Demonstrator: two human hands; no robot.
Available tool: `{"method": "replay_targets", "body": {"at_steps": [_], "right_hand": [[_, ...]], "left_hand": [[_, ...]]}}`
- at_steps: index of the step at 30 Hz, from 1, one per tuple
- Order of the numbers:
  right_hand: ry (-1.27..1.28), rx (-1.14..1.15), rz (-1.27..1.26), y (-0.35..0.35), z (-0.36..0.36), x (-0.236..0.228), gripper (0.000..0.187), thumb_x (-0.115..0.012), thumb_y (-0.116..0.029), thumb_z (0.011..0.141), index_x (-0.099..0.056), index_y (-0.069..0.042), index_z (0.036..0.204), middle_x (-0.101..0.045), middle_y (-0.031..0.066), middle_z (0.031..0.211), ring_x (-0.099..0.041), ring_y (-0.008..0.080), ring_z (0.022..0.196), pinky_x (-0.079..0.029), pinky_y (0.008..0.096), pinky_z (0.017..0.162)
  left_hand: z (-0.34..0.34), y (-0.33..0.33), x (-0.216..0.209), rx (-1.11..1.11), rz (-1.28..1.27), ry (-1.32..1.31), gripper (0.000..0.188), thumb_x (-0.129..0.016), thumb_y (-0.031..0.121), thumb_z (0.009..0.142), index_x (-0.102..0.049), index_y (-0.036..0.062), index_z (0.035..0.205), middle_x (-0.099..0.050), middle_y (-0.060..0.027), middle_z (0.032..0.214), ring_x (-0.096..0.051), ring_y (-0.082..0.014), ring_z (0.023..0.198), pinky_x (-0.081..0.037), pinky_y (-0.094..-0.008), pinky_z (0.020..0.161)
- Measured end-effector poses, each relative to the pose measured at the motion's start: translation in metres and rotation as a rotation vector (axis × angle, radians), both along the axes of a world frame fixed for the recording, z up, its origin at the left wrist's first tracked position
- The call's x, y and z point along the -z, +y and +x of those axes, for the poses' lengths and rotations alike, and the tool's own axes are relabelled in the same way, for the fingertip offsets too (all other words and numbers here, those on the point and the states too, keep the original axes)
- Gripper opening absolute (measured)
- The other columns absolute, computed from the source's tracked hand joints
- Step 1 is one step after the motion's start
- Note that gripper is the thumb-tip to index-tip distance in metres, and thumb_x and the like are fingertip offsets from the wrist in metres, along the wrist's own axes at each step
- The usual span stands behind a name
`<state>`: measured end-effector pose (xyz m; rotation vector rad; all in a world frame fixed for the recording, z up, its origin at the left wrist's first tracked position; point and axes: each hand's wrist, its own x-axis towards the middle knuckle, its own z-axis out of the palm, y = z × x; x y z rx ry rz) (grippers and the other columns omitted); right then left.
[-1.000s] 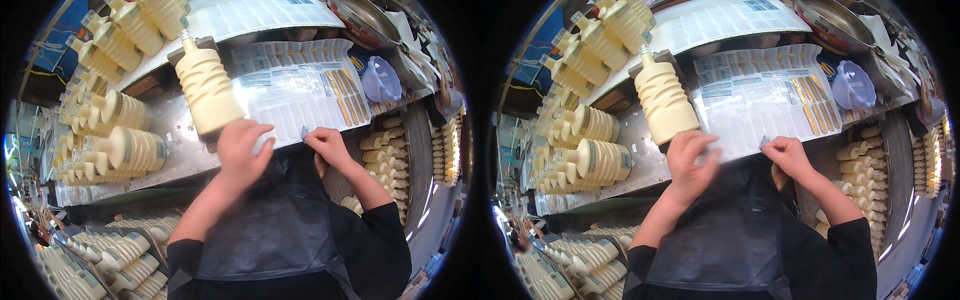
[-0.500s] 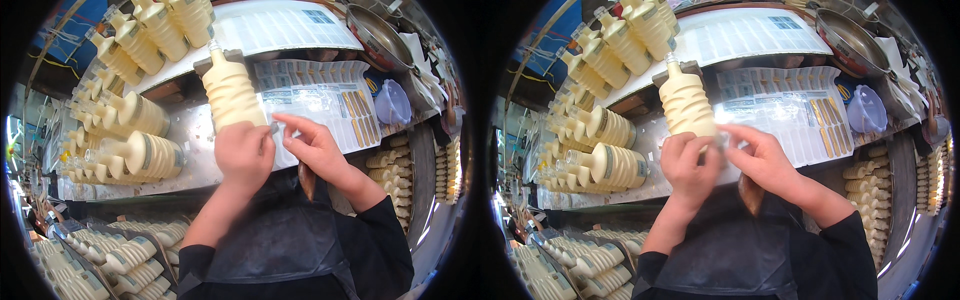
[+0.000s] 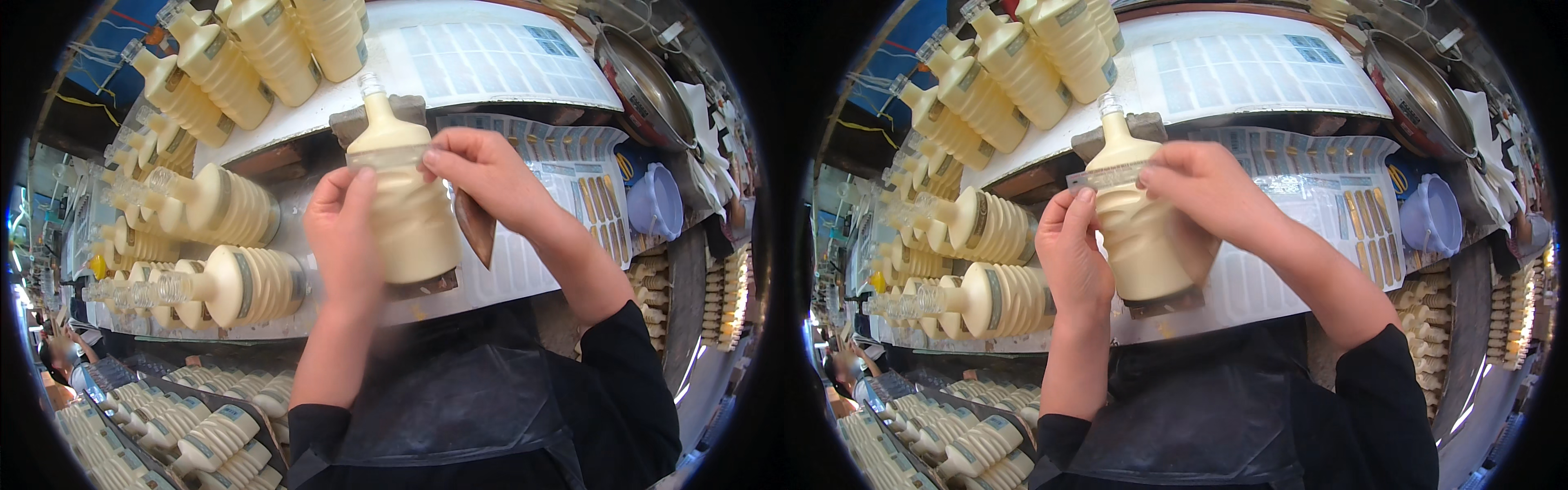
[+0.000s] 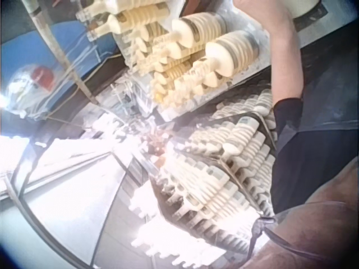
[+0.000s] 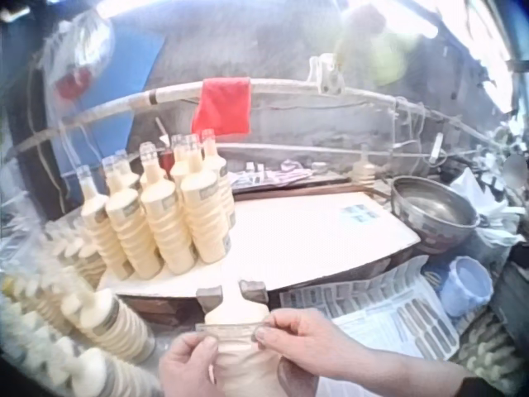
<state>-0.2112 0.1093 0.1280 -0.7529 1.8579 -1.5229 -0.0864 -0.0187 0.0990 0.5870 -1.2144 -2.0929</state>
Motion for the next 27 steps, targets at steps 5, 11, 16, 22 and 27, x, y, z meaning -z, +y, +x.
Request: {"method": "replay_targets", "body": {"at_steps": [5,11,16,22,27], "right_hand": [[0.128,0.021,0.126,-0.023,-0.028,0.013,0.021,-0.066,-0.022,0.093,-0.066,-0.002,0.088,-0.063,-0.0041,0.078,-0.055,0.0010,0.073,-0.044,0.0195,0.065],[0.077,0.056,0.111,-0.021,-0.029,0.017,0.016,-0.066,-0.019,0.092,-0.064,-0.004,0.086,-0.059,-0.0059,0.077,-0.051,0.0013,0.073,-0.042,0.0201,0.065],[0.067,0.077,0.072,-0.018,-0.029,0.029,0.014,-0.066,-0.017,0.091,-0.064,-0.005,0.086,-0.060,-0.0066,0.081,-0.050,0.0008,0.075,-0.040,0.0190,0.067],[0.026,0.090,0.011,-0.019,-0.027,0.033,0.011,-0.065,-0.016,0.092,-0.064,-0.005,0.087,-0.061,-0.0064,0.082,-0.051,0.0011,0.075,-0.039,0.0190,0.068],[0.000,0.101,-0.035,-0.019,-0.026,0.036,0.011,-0.065,-0.015,0.092,-0.065,-0.005,0.088,-0.061,-0.0064,0.081,-0.051,0.0011,0.075,-0.040,0.0192,0.067]], "left_hand": [[-0.016,-0.023,0.024,-0.015,-0.056,-0.145,0.005,-0.068,0.009,0.094,-0.067,0.0045,0.094,-0.060,0.0037,0.082,-0.049,-0.0057,0.075,-0.041,-0.0218,0.072],[-0.023,-0.034,0.031,-0.063,0.099,-0.046,0.018,-0.066,0.015,0.099,-0.064,0.0032,0.111,-0.061,0.0025,0.093,-0.052,-0.0057,0.081,-0.043,-0.0217,0.073],[-0.032,-0.035,0.033,0.008,0.012,-0.149,0.025,-0.067,0.018,0.100,-0.060,0.0023,0.118,-0.061,-0.0008,0.101,-0.055,-0.0079,0.089,-0.048,-0.0243,0.081],[-0.032,-0.041,0.040,0.023,0.077,-0.154,0.023,-0.067,0.015,0.100,-0.062,0.0012,0.119,-0.064,-0.0026,0.104,-0.059,-0.0085,0.094,-0.051,-0.0250,0.085],[-0.034,-0.036,0.034,0.027,0.043,-0.138,0.025,-0.068,0.014,0.099,-0.063,0.0005,0.120,-0.065,-0.0042,0.105,-0.060,-0.0093,0.093,-0.052,-0.0253,0.084]]}}
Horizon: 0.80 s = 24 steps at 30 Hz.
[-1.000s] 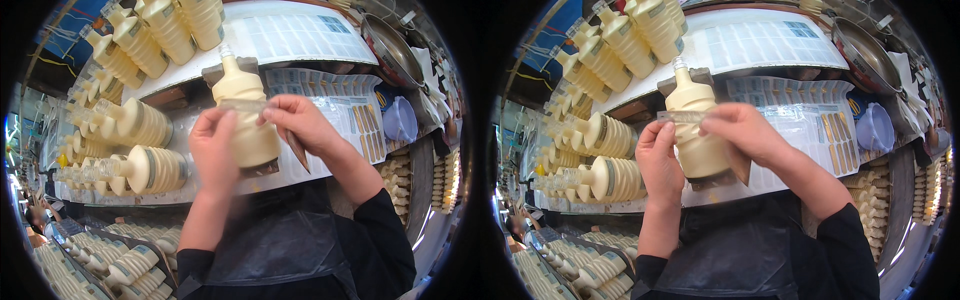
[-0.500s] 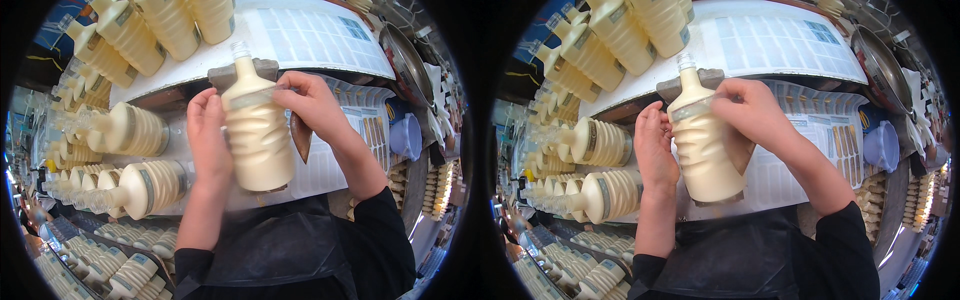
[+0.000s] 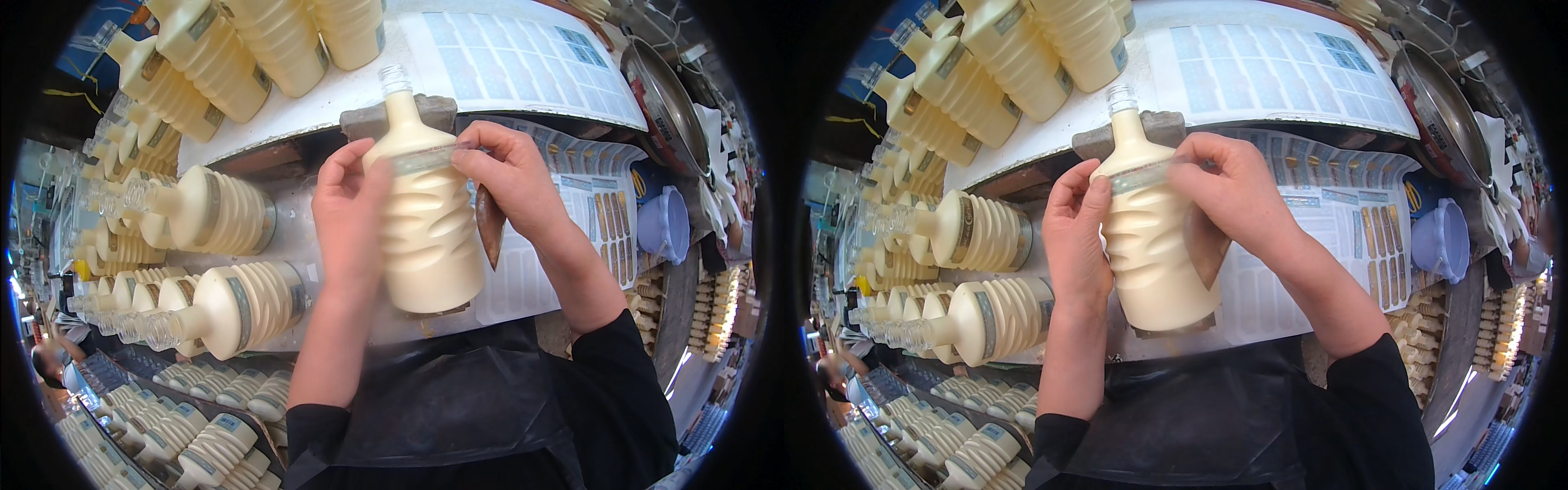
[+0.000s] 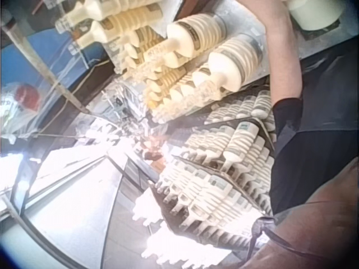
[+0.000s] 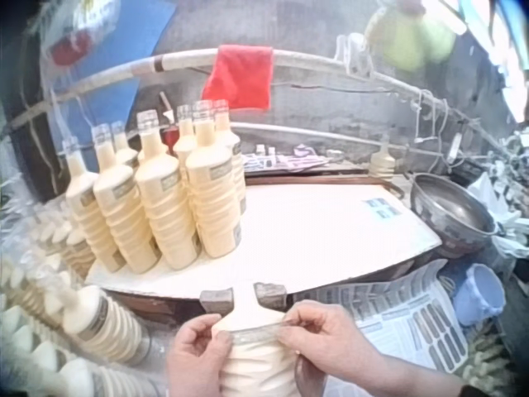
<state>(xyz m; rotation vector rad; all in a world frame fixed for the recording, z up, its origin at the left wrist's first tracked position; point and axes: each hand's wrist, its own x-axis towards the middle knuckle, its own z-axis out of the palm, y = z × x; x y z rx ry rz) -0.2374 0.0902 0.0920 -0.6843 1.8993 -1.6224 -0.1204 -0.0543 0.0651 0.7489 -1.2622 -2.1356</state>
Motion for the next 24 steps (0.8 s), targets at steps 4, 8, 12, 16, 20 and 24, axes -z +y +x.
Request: {"method": "replay_targets", "body": {"at_steps": [4,8,12,16,20,24], "right_hand": [[-0.002,0.005,0.002,0.000,0.002,-0.004,0.011,-0.065,-0.015,0.092,-0.066,-0.005,0.088,-0.061,-0.0063,0.080,-0.051,0.0011,0.074,-0.040,0.0193,0.066],[0.082,0.047,-0.030,-0.004,0.007,-0.001,0.012,-0.065,-0.016,0.093,-0.068,-0.004,0.088,-0.060,-0.0061,0.078,-0.051,0.0014,0.072,-0.040,0.0195,0.065],[0.089,0.072,-0.024,-0.005,0.010,-0.003,0.014,-0.065,-0.016,0.092,-0.069,-0.003,0.088,-0.060,-0.0056,0.076,-0.051,0.0019,0.070,-0.040,0.0200,0.064],[0.115,0.092,-0.027,-0.003,0.009,0.001,0.014,-0.066,-0.016,0.092,-0.069,-0.003,0.088,-0.059,-0.0053,0.074,-0.051,0.0021,0.070,-0.040,0.0202,0.064],[0.088,0.096,-0.038,-0.002,0.009,0.002,0.014,-0.065,-0.015,0.092,-0.069,-0.003,0.088,-0.059,-0.0052,0.074,-0.051,0.0021,0.070,-0.040,0.0200,0.064],[0.069,0.115,-0.037,-0.001,0.004,0.008,0.014,-0.064,-0.016,0.093,-0.068,-0.003,0.088,-0.060,-0.0048,0.077,-0.051,0.0018,0.071,-0.040,0.0199,0.063]], "left_hand": [[-0.001,-0.002,0.005,0.011,-0.061,-0.029,0.029,-0.070,0.016,0.097,-0.062,0.0007,0.121,-0.065,-0.0055,0.106,-0.060,-0.0099,0.094,-0.051,-0.0258,0.086],[-0.003,-0.002,0.006,-0.006,-0.037,-0.024,0.028,-0.069,0.016,0.098,-0.062,0.0004,0.120,-0.065,-0.0054,0.106,-0.060,-0.0099,0.095,-0.051,-0.0261,0.086],[-0.001,-0.002,0.009,-0.007,-0.022,0.009,0.026,-0.068,0.016,0.099,-0.063,0.0009,0.119,-0.066,-0.0053,0.106,-0.060,-0.0095,0.094,-0.051,-0.0263,0.086],[-0.001,-0.001,0.010,0.001,-0.023,0.022,0.026,-0.068,0.017,0.099,-0.063,0.0011,0.119,-0.066,-0.0057,0.106,-0.060,-0.0096,0.095,-0.051,-0.0267,0.087],[-0.002,-0.001,0.009,0.003,-0.031,0.006,0.026,-0.069,0.018,0.099,-0.063,0.0012,0.119,-0.066,-0.0059,0.107,-0.060,-0.0101,0.096,-0.051,-0.0273,0.088],[-0.003,0.001,0.008,-0.009,-0.074,-0.031,0.027,-0.066,0.020,0.101,-0.061,0.0014,0.120,-0.065,-0.0062,0.108,-0.059,-0.0103,0.098,-0.050,-0.0274,0.089]]}}
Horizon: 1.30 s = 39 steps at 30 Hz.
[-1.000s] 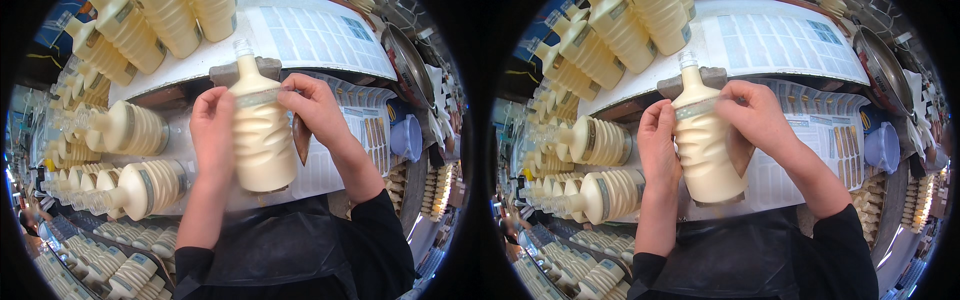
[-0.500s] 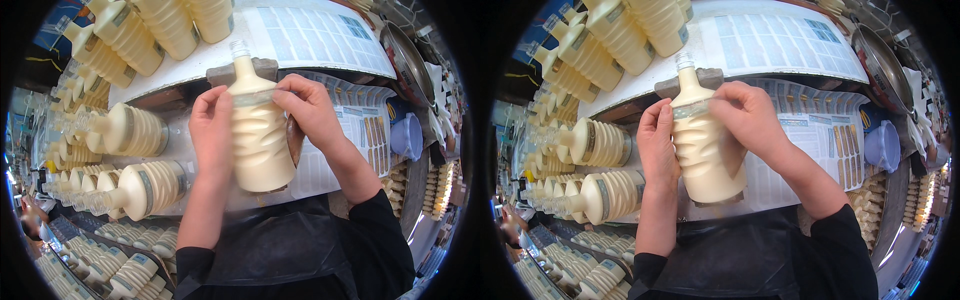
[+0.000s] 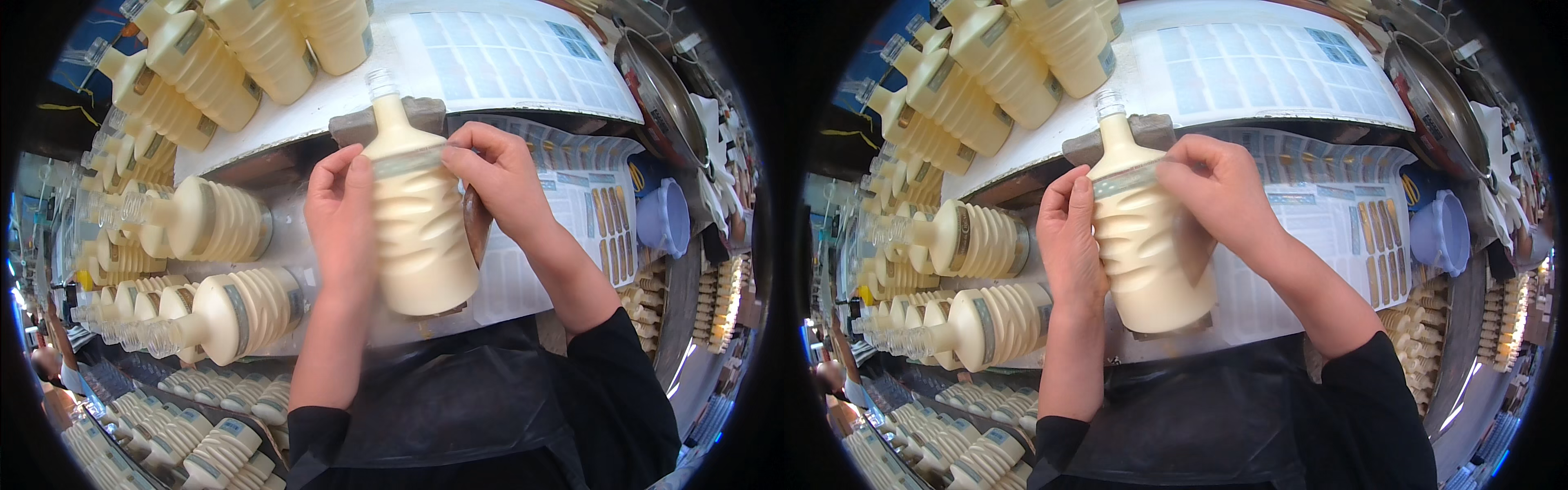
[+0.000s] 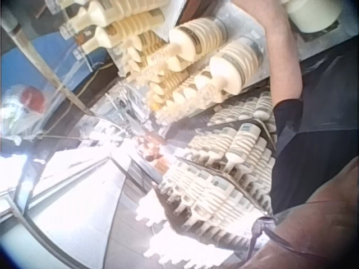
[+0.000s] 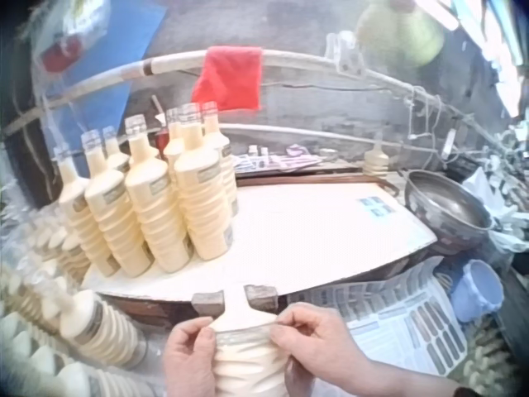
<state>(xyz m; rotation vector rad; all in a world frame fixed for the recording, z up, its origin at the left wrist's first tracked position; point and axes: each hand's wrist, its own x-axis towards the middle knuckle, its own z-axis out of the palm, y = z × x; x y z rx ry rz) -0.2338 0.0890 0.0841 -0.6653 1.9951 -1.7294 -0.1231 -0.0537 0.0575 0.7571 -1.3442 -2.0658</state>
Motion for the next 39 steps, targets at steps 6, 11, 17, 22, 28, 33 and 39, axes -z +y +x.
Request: {"method": "replay_targets", "body": {"at_steps": [6,11,17,22,28,33,39], "right_hand": [[-0.199,0.044,0.007,0.011,-0.020,0.015,0.019,-0.064,-0.024,0.099,-0.065,-0.005,0.103,-0.063,-0.0024,0.091,-0.054,0.0033,0.076,-0.044,0.0196,0.067],[-0.139,-0.074,0.022,-0.004,-0.013,0.022,0.031,-0.069,-0.029,0.099,-0.060,-0.003,0.113,-0.065,-0.0004,0.093,-0.058,0.0042,0.084,-0.048,0.0206,0.074],[-0.168,-0.054,0.080,-0.006,-0.010,0.017,0.032,-0.072,-0.028,0.098,-0.059,-0.002,0.112,-0.066,0.0015,0.091,-0.059,0.0044,0.080,-0.049,0.0210,0.072],[-0.174,-0.046,0.072,-0.006,-0.009,0.019,0.032,-0.073,-0.027,0.097,-0.059,-0.002,0.112,-0.066,0.0015,0.089,-0.059,0.0044,0.078,-0.049,0.0212,0.070],[-0.311,-0.068,-0.075,-0.005,-0.012,0.021,0.031,-0.065,-0.029,0.102,-0.058,-0.002,0.116,-0.066,-0.0002,0.089,-0.059,0.0055,0.076,-0.049,0.0210,0.070],[-0.384,-0.102,-0.094,-0.001,-0.010,0.022,0.031,-0.055,-0.028,0.107,-0.058,-0.003,0.125,-0.064,0.0009,0.095,-0.058,0.0044,0.079,-0.049,0.0207,0.071],[-0.400,-0.165,-0.109,0.006,-0.009,0.012,0.031,-0.053,-0.026,0.107,-0.060,-0.003,0.126,-0.066,0.0020,0.105,-0.059,0.0057,0.094,-0.050,0.0231,0.083]], "left_hand": [[0.003,-0.001,-0.002,0.030,0.023,0.030,0.026,-0.062,0.020,0.103,-0.059,0.0020,0.122,-0.064,-0.0054,0.110,-0.058,-0.0108,0.100,-0.049,-0.0274,0.091],[-0.002,0.001,-0.002,0.020,-0.018,0.008,0.023,-0.061,0.016,0.103,-0.058,0.0020,0.121,-0.062,-0.0048,0.110,-0.057,-0.0106,0.098,-0.048,-0.0268,0.091],[-0.001,-0.001,0.002,0.034,-0.025,0.027,0.023,-0.061,0.014,0.103,-0.058,0.0010,0.121,-0.062,-0.0045,0.109,-0.057,-0.0100,0.099,-0.048,-0.0261,0.090],[-0.001,-0.003,0.010,0.015,-0.025,0.060,0.021,-0.058,0.017,0.106,-0.059,0.0012,0.120,-0.065,-0.0072,0.109,-0.065,-0.0132,0.097,-0.057,-0.0289,0.086],[0.004,-0.003,0.006,0.062,-0.046,0.019,0.027,-0.052,0.021,0.108,-0.056,0.0020,0.126,-0.061,-0.0062,0.115,-0.057,-0.0116,0.103,-0.047,-0.0283,0.094],[0.008,0.010,-0.005,0.122,-0.187,-0.092,0.040,-0.044,0.029,0.110,-0.046,0.0026,0.140,-0.054,-0.0129,0.132,-0.053,-0.0184,0.119,-0.041,-0.0340,0.106],[0.011,0.009,-0.001,0.135,-0.229,-0.107,0.042,-0.040,0.030,0.111,-0.046,0.0012,0.142,-0.058,-0.0127,0.131,-0.057,-0.0181,0.117,-0.046,-0.0335,0.103]]}}
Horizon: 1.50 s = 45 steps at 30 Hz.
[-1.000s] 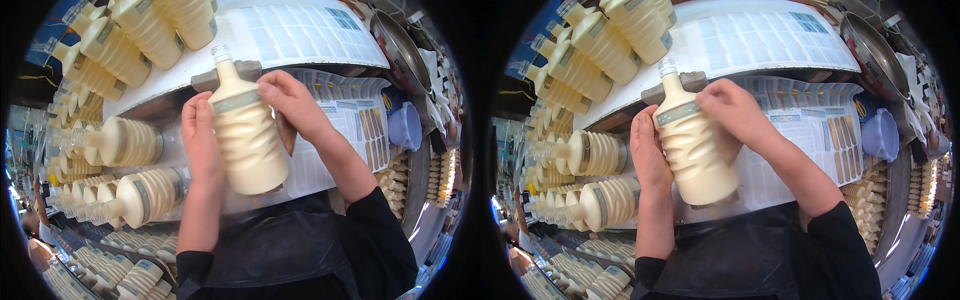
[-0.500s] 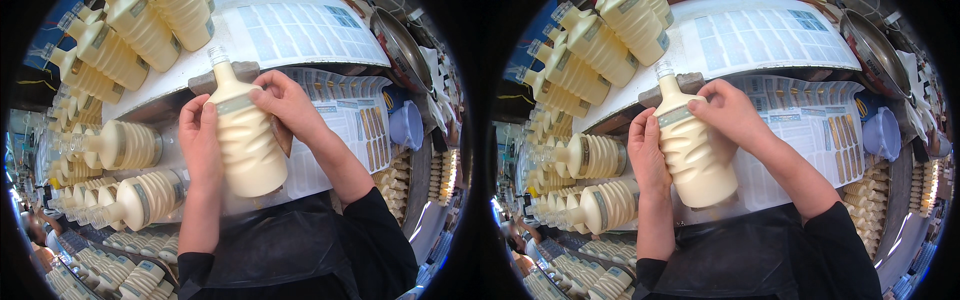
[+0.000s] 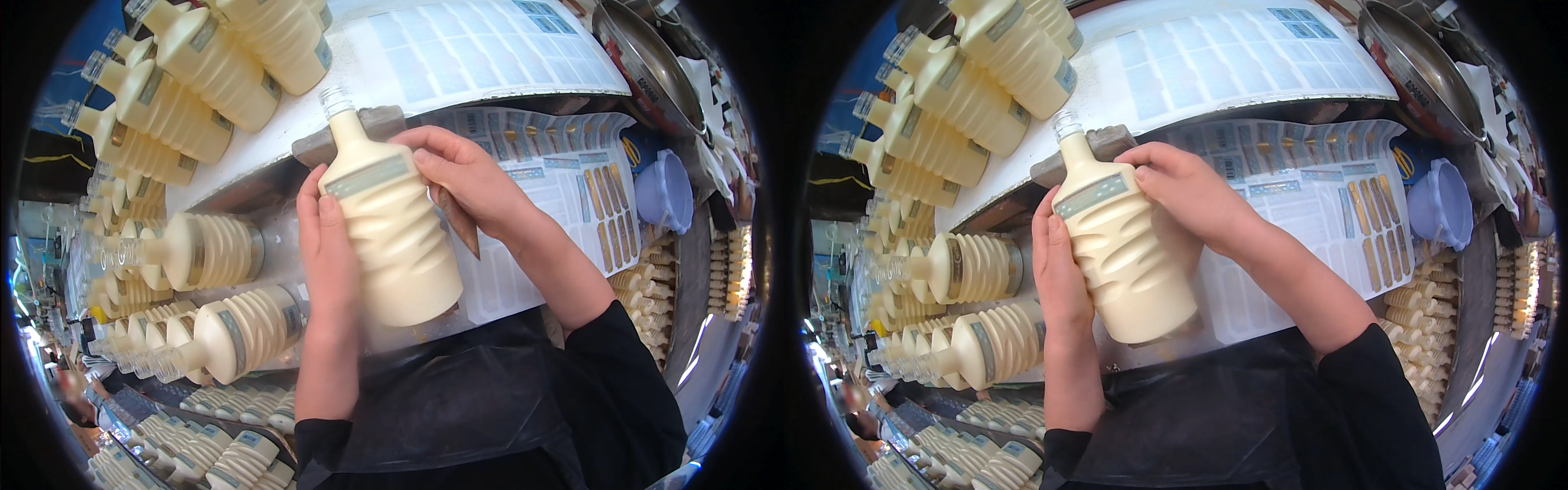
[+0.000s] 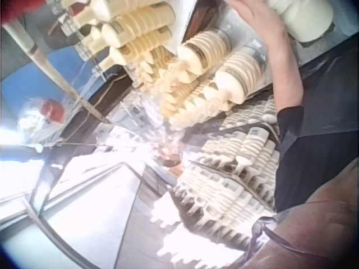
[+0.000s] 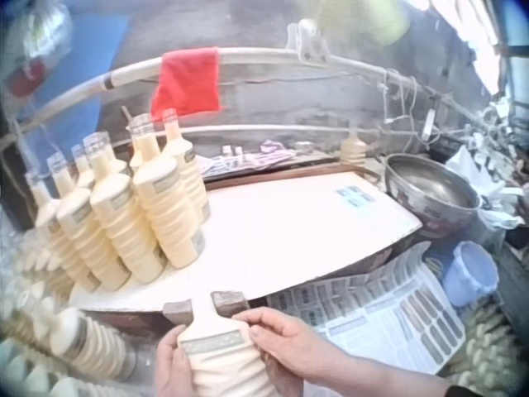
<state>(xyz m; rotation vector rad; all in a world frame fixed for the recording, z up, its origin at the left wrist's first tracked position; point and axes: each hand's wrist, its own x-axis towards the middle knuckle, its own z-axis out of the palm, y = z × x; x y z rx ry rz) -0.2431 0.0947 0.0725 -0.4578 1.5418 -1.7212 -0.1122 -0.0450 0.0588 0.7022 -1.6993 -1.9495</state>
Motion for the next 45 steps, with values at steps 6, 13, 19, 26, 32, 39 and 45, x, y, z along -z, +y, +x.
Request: {"method": "replay_targets", "body": {"at_steps": [6,13,19,26,32,39,45], "right_hand": [[0.112,0.051,0.022,-0.007,0.001,0.003,0.027,-0.058,-0.022,0.103,-0.063,-0.003,0.122,-0.066,0.0006,0.099,-0.058,0.0047,0.088,-0.049,0.0224,0.080],[0.271,0.148,0.091,-0.014,0.003,0.009,0.041,-0.077,-0.034,0.089,-0.070,0.000,0.112,-0.053,-0.0016,0.065,-0.049,0.0067,0.060,-0.041,0.0274,0.056],[0.261,0.128,0.117,-0.012,0.003,0.008,0.042,-0.078,-0.032,0.088,-0.070,0.000,0.113,-0.054,-0.0018,0.065,-0.050,0.0066,0.061,-0.041,0.0270,0.056],[0.241,0.062,0.130,-0.008,0.001,0.005,0.030,-0.069,-0.025,0.097,-0.068,-0.003,0.116,-0.064,-0.0022,0.083,-0.056,0.0030,0.077,-0.046,0.0209,0.069],[0.142,0.055,0.002,-0.009,-0.002,0.015,0.028,-0.060,-0.024,0.103,-0.067,-0.002,0.119,-0.069,0.0025,0.104,-0.062,0.0070,0.097,-0.050,0.0244,0.087],[0.030,0.080,0.020,0.000,-0.002,0.014,0.033,-0.057,-0.023,0.105,-0.066,0.000,0.126,-0.069,0.0043,0.107,-0.063,0.0080,0.099,-0.051,0.0245,0.088],[-0.142,0.080,-0.091,0.002,0.004,0.015,0.035,-0.054,-0.018,0.105,-0.064,0.003,0.131,-0.071,0.0073,0.113,-0.064,0.0099,0.103,-0.051,0.0251,0.090]], "left_hand": [[-0.006,0.003,-0.007,0.000,0.023,-0.003,0.046,-0.044,0.035,0.111,-0.044,0.0014,0.142,-0.058,-0.0131,0.127,-0.057,-0.0184,0.115,-0.048,-0.0330,0.100],[-0.017,0.001,-0.012,0.001,-0.132,-0.148,0.054,-0.068,0.031,0.098,-0.044,-0.0007,0.135,-0.056,-0.0168,0.125,-0.055,-0.0205,0.112,-0.046,-0.0340,0.098],[-0.017,0.002,-0.013,-0.008,-0.091,-0.121,0.052,-0.069,0.028,0.097,-0.045,-0.0006,0.134,-0.057,-0.0159,0.123,-0.056,-0.0188,0.109,-0.047,-0.0326,0.095],[-0.017,-0.001,-0.011,0.017,-0.080,-0.107,0.050,-0.065,0.028,0.099,-0.045,-0.0010,0.134,-0.057,-0.0171,0.124,-0.056,-0.0186,0.110,-0.047,-0.0328,0.096],[-0.016,0.000,-0.009,0.038,-0.089,-0.102,0.045,-0.050,0.031,0.106,-0.042,0.0014,0.139,-0.055,-0.0169,0.128,-0.054,-0.0196,0.113,-0.045,-0.0339,0.099],[-0.012,-0.001,-0.006,0.057,-0.043,-0.050,0.044,-0.044,0.033,0.109,-0.041,0.0031,0.141,-0.053,-0.0162,0.130,-0.051,-0.0200,0.117,-0.041,-0.0338,0.104],[-0.008,-0.004,-0.004,0.030,-0.083,-0.070,0.045,-0.039,0.030,0.111,-0.039,0.0007,0.145,-0.055,-0.0156,0.134,-0.056,-0.0206,0.121,-0.046,-0.0336,0.104]]}}
